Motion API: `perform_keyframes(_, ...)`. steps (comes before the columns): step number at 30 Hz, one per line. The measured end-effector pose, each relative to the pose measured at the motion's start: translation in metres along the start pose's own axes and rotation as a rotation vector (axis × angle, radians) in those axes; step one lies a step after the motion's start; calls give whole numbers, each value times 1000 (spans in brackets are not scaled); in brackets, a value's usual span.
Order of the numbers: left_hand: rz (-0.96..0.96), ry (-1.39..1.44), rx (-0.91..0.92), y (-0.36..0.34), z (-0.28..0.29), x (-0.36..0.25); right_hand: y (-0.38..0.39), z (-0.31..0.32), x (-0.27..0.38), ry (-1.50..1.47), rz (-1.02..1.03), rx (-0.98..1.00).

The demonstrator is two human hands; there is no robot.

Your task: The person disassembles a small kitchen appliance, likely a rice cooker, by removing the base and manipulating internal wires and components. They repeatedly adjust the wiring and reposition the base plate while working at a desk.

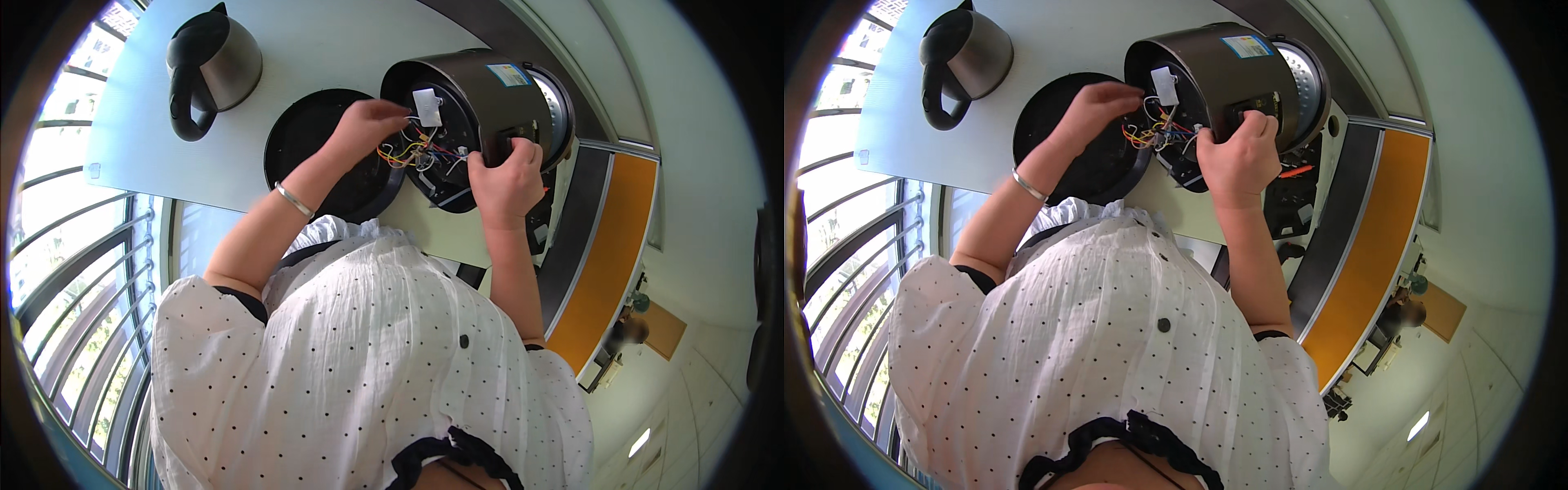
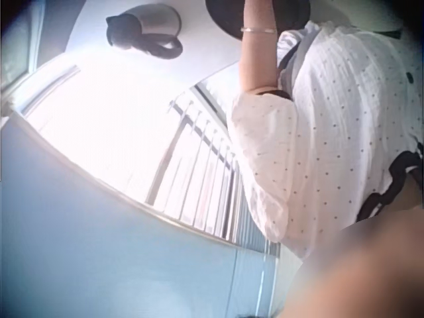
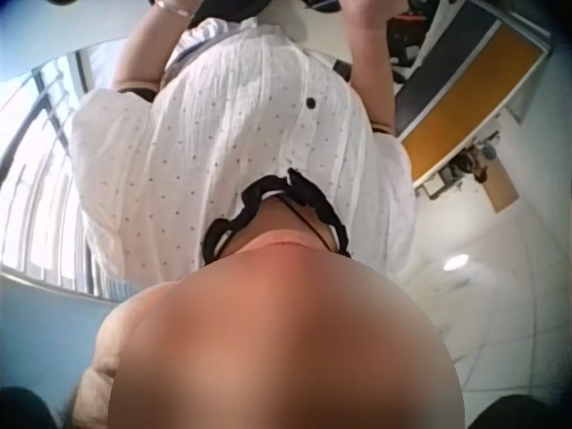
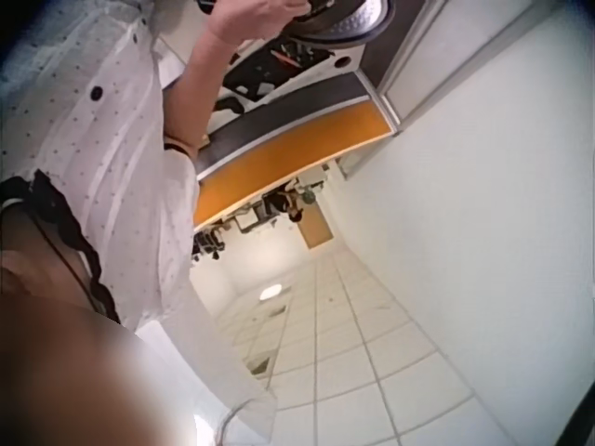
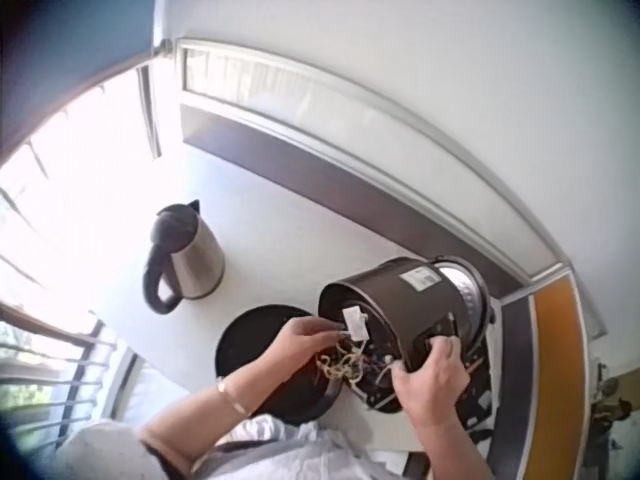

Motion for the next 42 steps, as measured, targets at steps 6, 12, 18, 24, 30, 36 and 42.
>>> perform_keyframes(6, -292, -611, 155, 30, 7, 24, -4, -4, -5, 20, -2, 8)
perform_keyframes(12, -207, -1034, -157, 38, 56, 38, -6, -6, -7, 42, -6, -14)
perform_keyframes(18, -321, -894, -41, 12, 35, 54, -7, -10, -7, 37, -19, -18)
perform_keyframes(24, -335, -1054, 110, -7, 15, 75, -7, -8, -4, 33, -48, -13)
perform_keyframes(30, -319, -937, 117, -16, 30, 81, -2, -8, -3, 35, -86, -14)
perform_keyframes(36, -259, -933, 147, -4, 46, 77, 5, -12, -2, 47, -125, -25)
perform_keyframes(42, -201, -706, 231, 10, 38, 59, 13, -13, 1, 29, -137, -79)
Point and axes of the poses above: each hand's wrist, its own y-axis away from the middle knuckle, its own z-axis out of the back of the hand, x = y × z, the point moved 1 cm from there along -y, towards the middle knuckle, and after that the axes turned 15 degrees about y, right-handed, at the moved point
